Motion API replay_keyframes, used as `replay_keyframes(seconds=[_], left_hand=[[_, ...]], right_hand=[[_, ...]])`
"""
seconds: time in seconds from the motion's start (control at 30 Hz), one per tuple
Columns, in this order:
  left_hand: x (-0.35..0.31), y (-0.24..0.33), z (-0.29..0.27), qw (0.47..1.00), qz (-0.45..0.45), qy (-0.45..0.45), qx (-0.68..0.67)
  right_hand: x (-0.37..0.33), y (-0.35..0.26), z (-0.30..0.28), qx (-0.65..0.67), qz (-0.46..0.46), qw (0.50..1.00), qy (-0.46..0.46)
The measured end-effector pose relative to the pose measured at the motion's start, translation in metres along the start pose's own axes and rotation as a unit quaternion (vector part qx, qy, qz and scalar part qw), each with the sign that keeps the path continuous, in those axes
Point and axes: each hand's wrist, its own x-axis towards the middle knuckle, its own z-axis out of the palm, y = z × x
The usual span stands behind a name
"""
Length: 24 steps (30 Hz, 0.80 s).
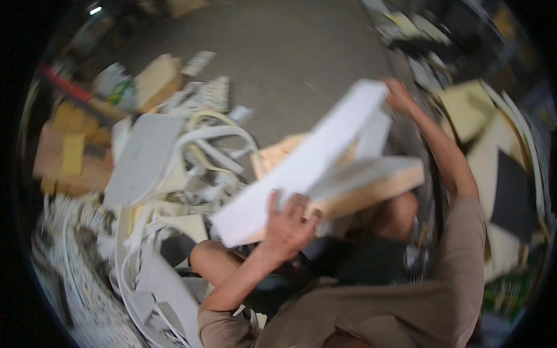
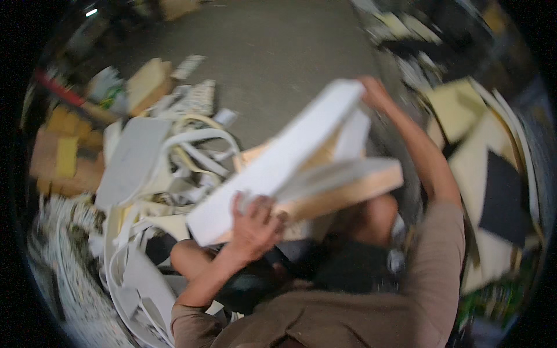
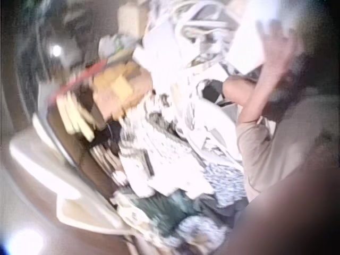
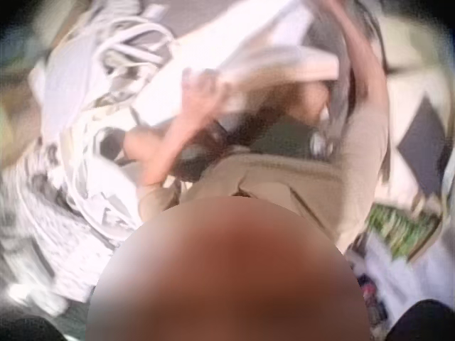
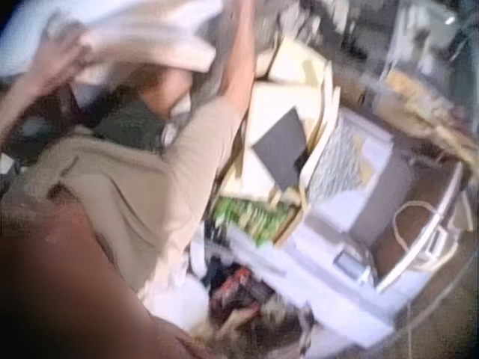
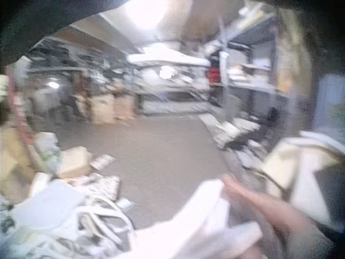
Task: The person applies adhesive to a curved wooden piece using a spray gun, then presses a white foam strip onto the glued surface. The person repeats this process with additional foam strips, aligning and smoothing them along the wood.
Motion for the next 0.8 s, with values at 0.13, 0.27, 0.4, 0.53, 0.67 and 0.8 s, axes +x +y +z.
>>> replay_keyframes(seconds=[0.13,0.27,0.4,0.53,0.67,0.8], left_hand=[[0.011,0.001,-0.008,1.0,0.02,-0.001,0.003],[0.039,-0.01,-0.01,1.0,0.015,0.0,0.027],[0.062,-0.028,-0.007,0.998,-0.043,-0.042,0.024],[0.072,-0.023,0.01,0.993,-0.088,-0.013,0.081],[0.066,-0.018,0.021,0.986,-0.156,0.054,-0.019],[0.057,-0.014,0.028,0.979,-0.195,0.039,0.035]], right_hand=[[-0.026,-0.021,-0.059,-0.249,-0.158,0.912,0.285],[-0.044,-0.081,-0.139,-0.318,-0.114,0.828,0.447],[-0.043,-0.18,-0.205,-0.229,-0.154,0.816,0.508],[-0.052,-0.315,-0.159,-0.084,-0.305,0.84,0.441],[-0.107,-0.477,-0.029,0.087,-0.496,0.83,0.24],[-0.15,-0.609,0.041,0.189,-0.631,0.751,0.05]])
